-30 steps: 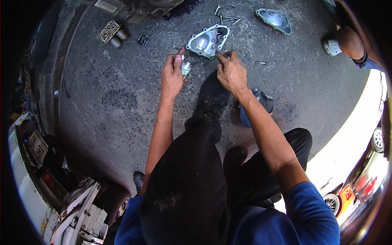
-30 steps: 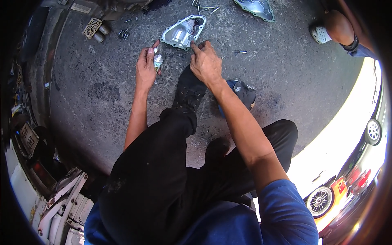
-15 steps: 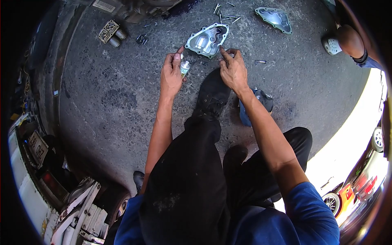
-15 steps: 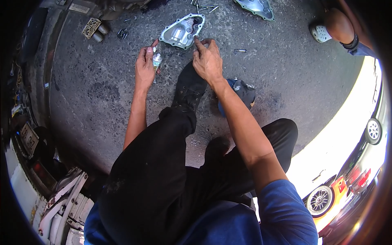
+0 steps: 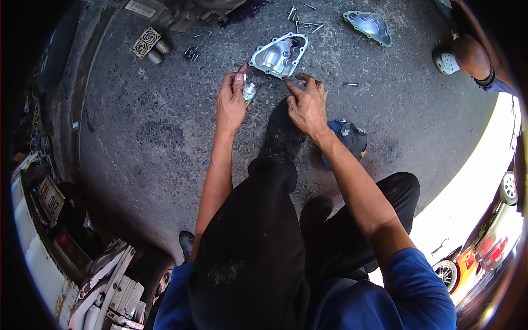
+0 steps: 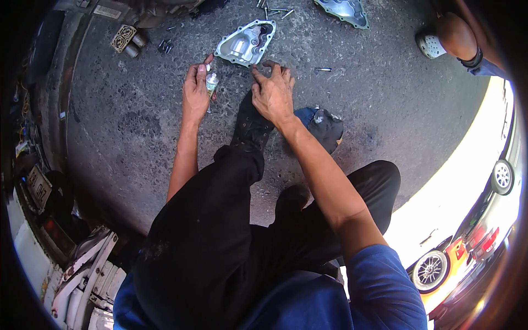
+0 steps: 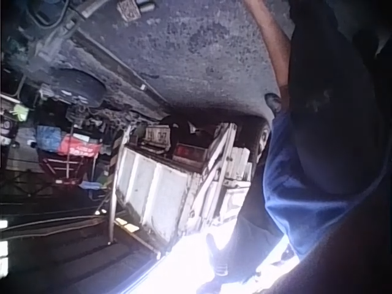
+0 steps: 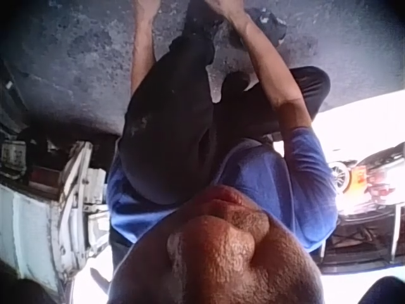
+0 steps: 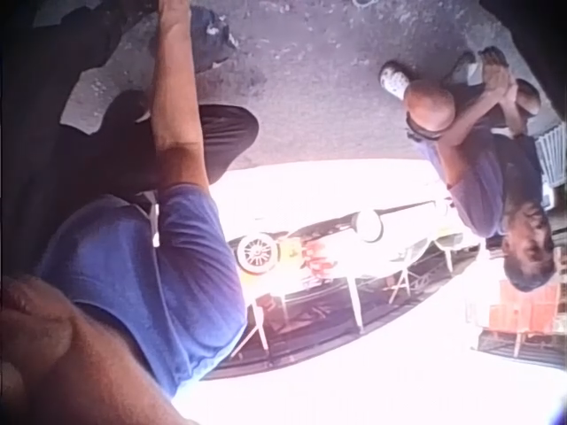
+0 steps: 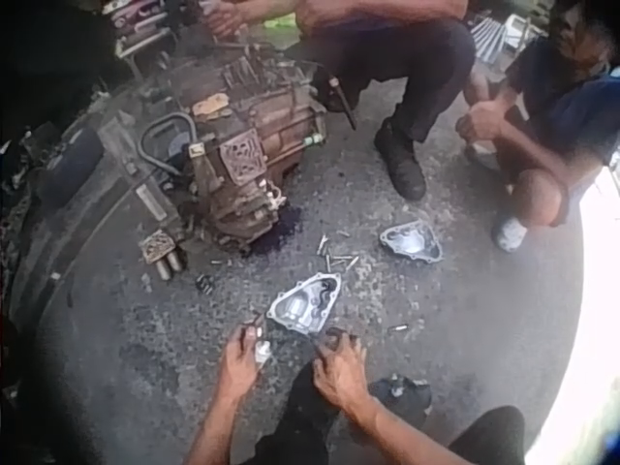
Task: Applying gasket sealant to an engine housing component.
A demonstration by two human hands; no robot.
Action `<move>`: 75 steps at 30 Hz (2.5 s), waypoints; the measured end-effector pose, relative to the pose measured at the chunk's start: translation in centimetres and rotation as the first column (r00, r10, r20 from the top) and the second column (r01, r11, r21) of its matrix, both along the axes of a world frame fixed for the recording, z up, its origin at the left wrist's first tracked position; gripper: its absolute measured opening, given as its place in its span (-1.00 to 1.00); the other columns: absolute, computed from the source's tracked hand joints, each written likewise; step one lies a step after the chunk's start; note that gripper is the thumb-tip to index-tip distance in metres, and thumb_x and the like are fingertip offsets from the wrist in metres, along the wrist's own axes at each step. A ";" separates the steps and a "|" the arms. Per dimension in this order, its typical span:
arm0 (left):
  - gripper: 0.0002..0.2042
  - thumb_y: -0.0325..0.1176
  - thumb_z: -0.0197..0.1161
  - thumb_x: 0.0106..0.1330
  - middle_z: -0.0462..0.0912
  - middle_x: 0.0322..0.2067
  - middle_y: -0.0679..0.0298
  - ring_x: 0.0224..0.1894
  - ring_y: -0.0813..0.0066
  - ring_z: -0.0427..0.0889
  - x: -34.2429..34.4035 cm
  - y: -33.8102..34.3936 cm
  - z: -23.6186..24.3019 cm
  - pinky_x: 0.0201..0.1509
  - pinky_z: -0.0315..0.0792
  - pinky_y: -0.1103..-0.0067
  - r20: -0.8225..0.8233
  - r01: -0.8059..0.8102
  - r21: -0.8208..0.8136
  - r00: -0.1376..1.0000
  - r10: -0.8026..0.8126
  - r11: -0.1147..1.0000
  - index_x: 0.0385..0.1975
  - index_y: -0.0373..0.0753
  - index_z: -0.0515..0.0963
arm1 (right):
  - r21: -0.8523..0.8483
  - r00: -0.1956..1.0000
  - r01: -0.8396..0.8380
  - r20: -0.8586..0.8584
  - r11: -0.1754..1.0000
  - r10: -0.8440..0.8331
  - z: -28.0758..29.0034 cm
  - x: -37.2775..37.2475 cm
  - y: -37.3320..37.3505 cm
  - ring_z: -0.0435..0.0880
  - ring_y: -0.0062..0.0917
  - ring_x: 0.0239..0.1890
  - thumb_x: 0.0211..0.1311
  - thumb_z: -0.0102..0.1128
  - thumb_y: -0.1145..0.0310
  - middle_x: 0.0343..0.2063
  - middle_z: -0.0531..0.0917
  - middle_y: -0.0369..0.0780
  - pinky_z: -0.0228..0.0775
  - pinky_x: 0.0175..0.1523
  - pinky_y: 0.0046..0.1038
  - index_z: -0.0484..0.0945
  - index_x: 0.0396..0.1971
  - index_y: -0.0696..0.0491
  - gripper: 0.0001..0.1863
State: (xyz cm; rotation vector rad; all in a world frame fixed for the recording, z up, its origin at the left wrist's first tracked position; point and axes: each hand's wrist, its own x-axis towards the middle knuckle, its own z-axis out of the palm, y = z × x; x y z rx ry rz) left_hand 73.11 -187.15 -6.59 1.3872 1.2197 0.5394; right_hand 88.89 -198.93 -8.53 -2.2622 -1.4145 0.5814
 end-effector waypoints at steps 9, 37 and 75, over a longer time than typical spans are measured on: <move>-0.62 -0.07 -0.06 0.58 0.67 -0.37 0.16 -0.51 0.47 0.58 -0.2 -0.5 1.4 -0.48 0.45 0.49 -0.159 -0.041 0.075 0.986 0.053 0.996 -0.11 -0.32 0.48 | -0.142 0.350 0.204 -0.913 0.969 -0.207 5.2 0.5 1.0 0.66 -0.59 -0.13 0.49 -0.02 0.39 0.06 0.63 -0.20 0.49 -0.09 -0.52 0.54 0.22 0.03 -0.63; -0.61 -0.08 -0.10 0.59 0.75 -0.20 0.16 -0.49 0.42 0.58 0.2 -0.5 -0.4 -0.37 0.42 0.44 -0.198 -0.044 0.257 0.975 0.097 0.966 -0.08 -0.33 0.47 | -0.176 0.587 0.284 -0.746 0.942 -0.316 1.4 0.0 0.6 0.68 -0.41 -0.22 0.35 0.04 0.40 -0.26 0.71 -0.11 0.47 -0.01 -0.39 0.34 0.34 0.17 -0.44; -0.61 -0.09 -0.06 0.58 0.64 -0.46 0.19 -0.61 0.55 0.48 0.3 0.3 0.1 -0.53 0.36 0.48 -0.047 -0.049 0.079 0.998 0.052 0.996 -0.06 -0.33 0.52 | -0.124 0.779 0.317 -0.532 0.940 -0.333 1.4 -1.5 1.8 0.64 -0.01 0.01 0.29 0.09 0.33 -0.07 0.65 0.13 0.42 0.16 -0.17 0.49 0.20 0.20 -0.51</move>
